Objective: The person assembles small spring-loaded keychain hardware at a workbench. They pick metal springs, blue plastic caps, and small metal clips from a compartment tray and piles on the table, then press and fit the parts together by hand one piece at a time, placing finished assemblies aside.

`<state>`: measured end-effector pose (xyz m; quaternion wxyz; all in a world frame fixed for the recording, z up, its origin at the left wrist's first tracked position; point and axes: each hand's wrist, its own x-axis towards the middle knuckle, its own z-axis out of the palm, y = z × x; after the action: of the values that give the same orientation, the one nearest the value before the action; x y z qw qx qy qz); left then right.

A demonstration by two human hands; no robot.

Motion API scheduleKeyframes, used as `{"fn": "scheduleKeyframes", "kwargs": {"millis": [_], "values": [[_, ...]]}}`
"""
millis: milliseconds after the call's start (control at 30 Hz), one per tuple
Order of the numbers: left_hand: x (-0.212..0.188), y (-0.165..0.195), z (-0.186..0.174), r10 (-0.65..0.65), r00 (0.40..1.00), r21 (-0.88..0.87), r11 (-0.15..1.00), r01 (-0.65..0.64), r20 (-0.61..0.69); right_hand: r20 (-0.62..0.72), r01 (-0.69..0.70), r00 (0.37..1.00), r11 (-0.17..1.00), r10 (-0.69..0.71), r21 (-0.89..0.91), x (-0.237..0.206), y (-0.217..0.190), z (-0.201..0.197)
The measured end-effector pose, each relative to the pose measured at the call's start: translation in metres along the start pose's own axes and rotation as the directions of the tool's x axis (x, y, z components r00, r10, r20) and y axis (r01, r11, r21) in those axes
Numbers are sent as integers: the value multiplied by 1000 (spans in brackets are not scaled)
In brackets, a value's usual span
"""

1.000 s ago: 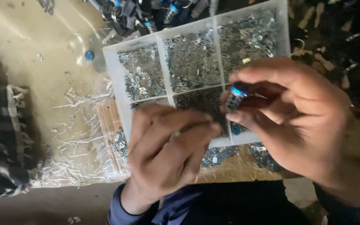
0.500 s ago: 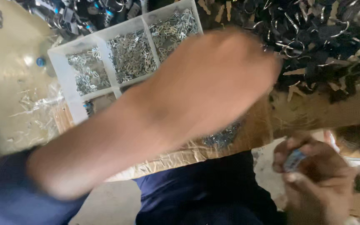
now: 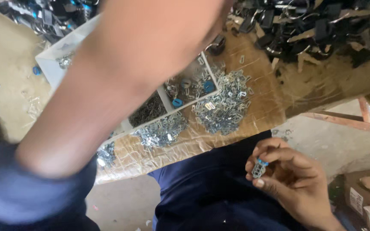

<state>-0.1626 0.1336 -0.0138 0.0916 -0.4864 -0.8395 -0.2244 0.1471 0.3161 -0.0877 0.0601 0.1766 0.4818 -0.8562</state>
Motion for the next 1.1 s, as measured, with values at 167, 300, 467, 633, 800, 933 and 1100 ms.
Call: {"fn": "scheduleKeyframes", "kwargs": {"millis": [167,300,467,633,800,933,1100], "values": [[-118,47,-86,-206,977,-179,961,212,51,-8,33,999,997,-34,-70,21,-21,10],[-171,81,-75,-356,770,-282,783,555,529,-69,123,989,982,-133,-142,32,-24,-9],[-159,118,1,-139,964,-639,726,256,228,-167,225,949,945,-267,-236,37,-30,-32],[-100,131,37,-376,926,-409,842,351,20,-265,326,892,927,-366,-183,48,-41,-21],[-99,124,35,-517,856,-281,820,499,14,-189,303,916,918,-355,-256,77,-8,-8],[-140,133,17,-632,762,-145,775,615,-142,-140,330,922,921,-362,-205,82,9,-28],[-186,126,28,-635,769,-83,772,630,-70,-93,208,962,912,-255,-353,62,-3,-53]]}}
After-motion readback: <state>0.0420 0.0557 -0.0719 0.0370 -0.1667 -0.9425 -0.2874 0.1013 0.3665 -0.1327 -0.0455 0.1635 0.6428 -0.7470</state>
